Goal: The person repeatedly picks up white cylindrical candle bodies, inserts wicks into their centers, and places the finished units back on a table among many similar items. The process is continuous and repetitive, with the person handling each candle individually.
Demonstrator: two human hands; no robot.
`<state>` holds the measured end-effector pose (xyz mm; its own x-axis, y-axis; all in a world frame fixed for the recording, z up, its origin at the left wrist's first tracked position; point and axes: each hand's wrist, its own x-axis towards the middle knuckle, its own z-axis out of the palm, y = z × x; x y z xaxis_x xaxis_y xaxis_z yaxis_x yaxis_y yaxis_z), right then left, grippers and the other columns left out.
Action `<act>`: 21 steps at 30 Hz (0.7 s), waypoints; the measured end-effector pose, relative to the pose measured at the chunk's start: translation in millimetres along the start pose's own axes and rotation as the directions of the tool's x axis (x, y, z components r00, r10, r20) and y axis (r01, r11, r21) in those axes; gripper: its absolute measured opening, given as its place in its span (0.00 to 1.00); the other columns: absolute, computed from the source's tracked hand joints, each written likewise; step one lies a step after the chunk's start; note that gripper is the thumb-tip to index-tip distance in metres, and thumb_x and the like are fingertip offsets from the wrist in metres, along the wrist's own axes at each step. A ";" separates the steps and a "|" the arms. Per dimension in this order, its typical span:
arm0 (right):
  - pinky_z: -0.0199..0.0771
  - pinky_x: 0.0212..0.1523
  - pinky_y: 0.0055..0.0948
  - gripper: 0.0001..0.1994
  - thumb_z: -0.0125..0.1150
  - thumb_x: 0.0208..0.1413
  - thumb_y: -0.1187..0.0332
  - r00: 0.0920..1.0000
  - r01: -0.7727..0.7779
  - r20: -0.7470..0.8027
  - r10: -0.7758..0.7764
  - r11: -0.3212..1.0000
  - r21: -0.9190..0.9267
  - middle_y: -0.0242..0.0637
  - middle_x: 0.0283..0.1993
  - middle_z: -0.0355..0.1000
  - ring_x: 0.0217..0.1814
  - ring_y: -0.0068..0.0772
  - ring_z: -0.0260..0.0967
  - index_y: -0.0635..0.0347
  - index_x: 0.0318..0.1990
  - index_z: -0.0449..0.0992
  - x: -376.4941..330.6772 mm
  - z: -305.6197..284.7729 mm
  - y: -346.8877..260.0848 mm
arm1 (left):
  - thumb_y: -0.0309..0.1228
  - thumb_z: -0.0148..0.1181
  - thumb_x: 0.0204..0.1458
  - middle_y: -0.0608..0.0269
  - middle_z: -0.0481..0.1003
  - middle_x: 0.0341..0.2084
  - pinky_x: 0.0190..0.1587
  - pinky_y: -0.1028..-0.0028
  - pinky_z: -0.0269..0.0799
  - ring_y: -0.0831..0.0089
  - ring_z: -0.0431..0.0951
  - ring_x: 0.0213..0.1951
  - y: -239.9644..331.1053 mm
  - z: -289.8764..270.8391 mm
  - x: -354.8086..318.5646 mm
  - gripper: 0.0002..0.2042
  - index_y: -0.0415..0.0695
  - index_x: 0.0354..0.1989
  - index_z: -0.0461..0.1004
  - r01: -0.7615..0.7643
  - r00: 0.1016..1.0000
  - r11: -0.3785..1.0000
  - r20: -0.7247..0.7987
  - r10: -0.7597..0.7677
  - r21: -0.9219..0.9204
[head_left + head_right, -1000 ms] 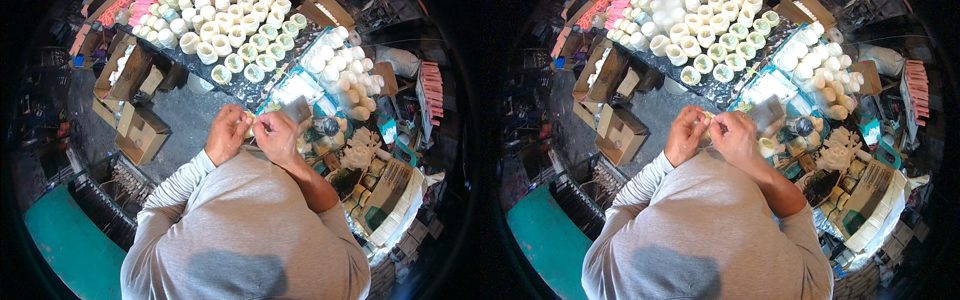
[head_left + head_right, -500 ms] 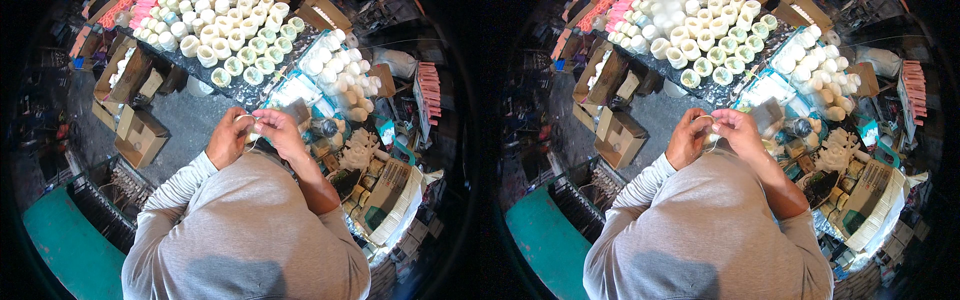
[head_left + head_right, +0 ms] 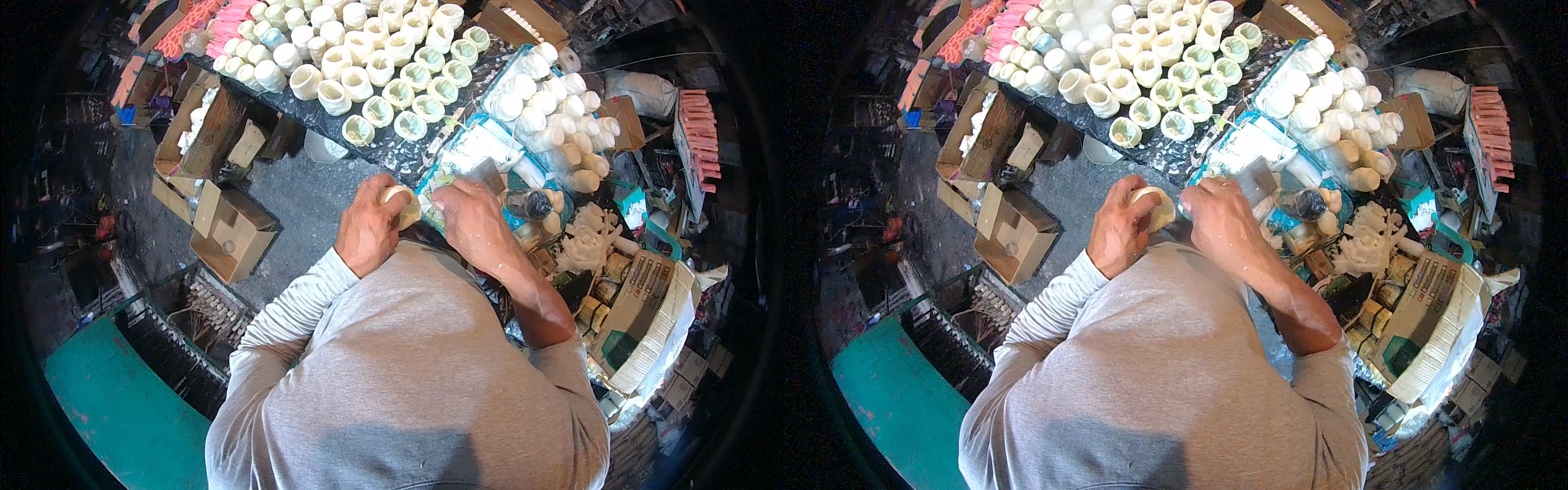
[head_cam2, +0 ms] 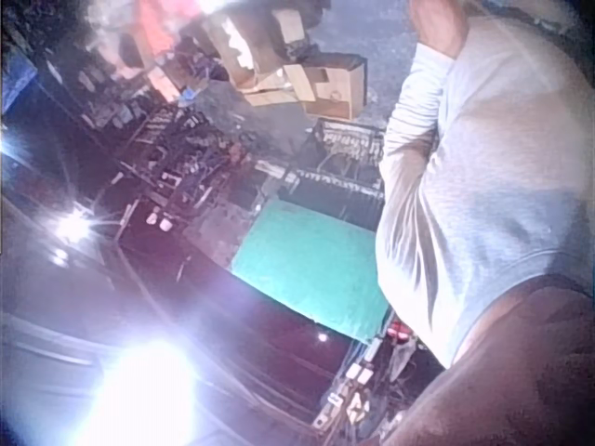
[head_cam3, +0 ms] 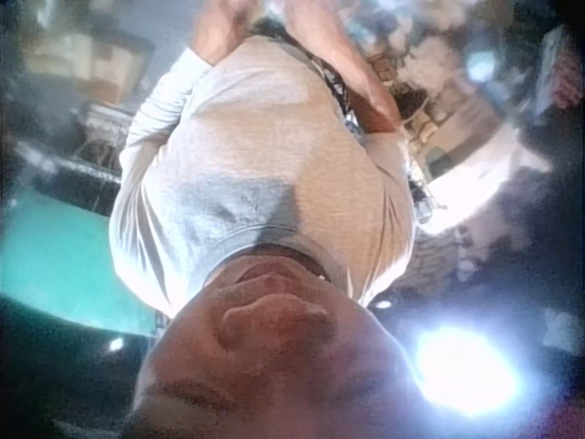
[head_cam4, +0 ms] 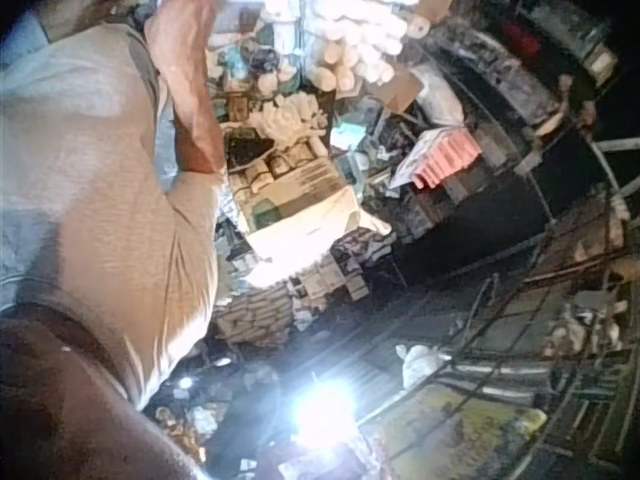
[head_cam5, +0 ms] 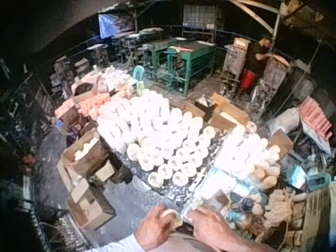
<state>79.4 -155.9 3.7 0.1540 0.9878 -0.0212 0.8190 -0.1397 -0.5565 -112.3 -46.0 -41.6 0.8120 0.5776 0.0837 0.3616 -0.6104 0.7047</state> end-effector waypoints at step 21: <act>0.77 0.36 0.33 0.13 0.56 0.72 0.66 0.979 -0.191 0.077 0.189 0.709 0.679 0.40 0.32 0.82 0.30 0.29 0.77 0.65 0.49 0.83 8.6 68.2 -3.6 | 0.08 0.72 0.43 0.53 0.79 0.50 0.52 0.65 0.82 0.66 0.82 0.50 -29.6 -19.4 48.5 0.37 0.38 0.63 0.64 -0.021 0.808 0.268 -0.174 -0.562 -0.963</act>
<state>40.1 -142.2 -51.1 0.2631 0.9458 -0.1902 0.1763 -0.2409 -0.9544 -92.5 10.6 -44.7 0.3734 0.9044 -0.2063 -0.3613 0.3466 0.8656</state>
